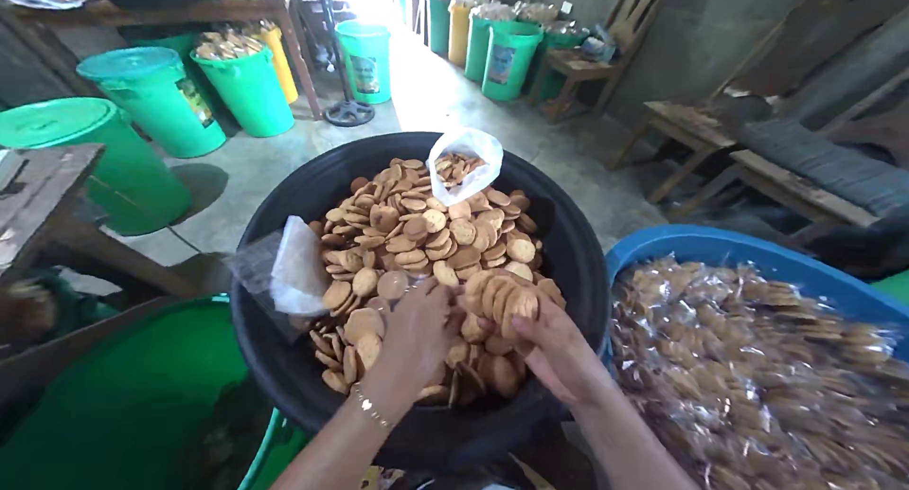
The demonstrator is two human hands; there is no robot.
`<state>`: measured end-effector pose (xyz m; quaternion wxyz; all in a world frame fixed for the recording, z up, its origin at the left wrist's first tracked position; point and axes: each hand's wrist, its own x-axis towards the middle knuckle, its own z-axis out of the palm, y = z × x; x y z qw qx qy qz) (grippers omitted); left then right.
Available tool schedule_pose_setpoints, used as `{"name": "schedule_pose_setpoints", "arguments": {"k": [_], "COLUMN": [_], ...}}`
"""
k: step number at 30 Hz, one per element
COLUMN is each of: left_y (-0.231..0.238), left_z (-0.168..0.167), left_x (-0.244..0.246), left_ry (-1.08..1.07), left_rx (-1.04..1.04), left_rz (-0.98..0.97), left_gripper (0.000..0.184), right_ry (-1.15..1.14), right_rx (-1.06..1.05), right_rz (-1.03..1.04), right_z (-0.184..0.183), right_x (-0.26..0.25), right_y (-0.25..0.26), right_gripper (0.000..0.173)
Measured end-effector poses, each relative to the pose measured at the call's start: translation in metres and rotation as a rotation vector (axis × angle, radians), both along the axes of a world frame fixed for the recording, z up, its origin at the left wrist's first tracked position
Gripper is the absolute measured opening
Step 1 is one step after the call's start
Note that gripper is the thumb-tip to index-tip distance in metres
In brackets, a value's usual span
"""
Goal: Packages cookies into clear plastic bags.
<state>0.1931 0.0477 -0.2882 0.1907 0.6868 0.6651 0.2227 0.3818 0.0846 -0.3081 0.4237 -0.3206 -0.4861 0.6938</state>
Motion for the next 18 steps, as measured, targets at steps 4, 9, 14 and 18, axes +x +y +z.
{"name": "schedule_pose_setpoints", "arguments": {"k": [4,9,14,18], "left_y": [0.004,-0.006,-0.025,-0.031], "left_z": [-0.003,-0.036,-0.033,-0.036], "left_x": [0.021,0.030,0.028,0.033], "left_ry": [-0.151,0.073,0.189,0.208], "left_rx": [0.015,0.458,0.548,0.601], "left_rz": [0.008,-0.064,-0.056,0.028], "left_gripper": [0.049,0.059,0.056,0.042], "right_ry": [-0.746,-0.729,-0.051,-0.350], "right_rx": [0.809,0.494,-0.055,0.476], "right_rz": [-0.089,0.127,-0.005,-0.100], "right_z": [-0.001,0.012,-0.004,-0.017], "right_x": [0.004,0.006,-0.010,-0.026], "right_y": [-0.009,-0.012,-0.015,-0.023], "right_gripper": [0.057,0.061,0.051,0.058]}}
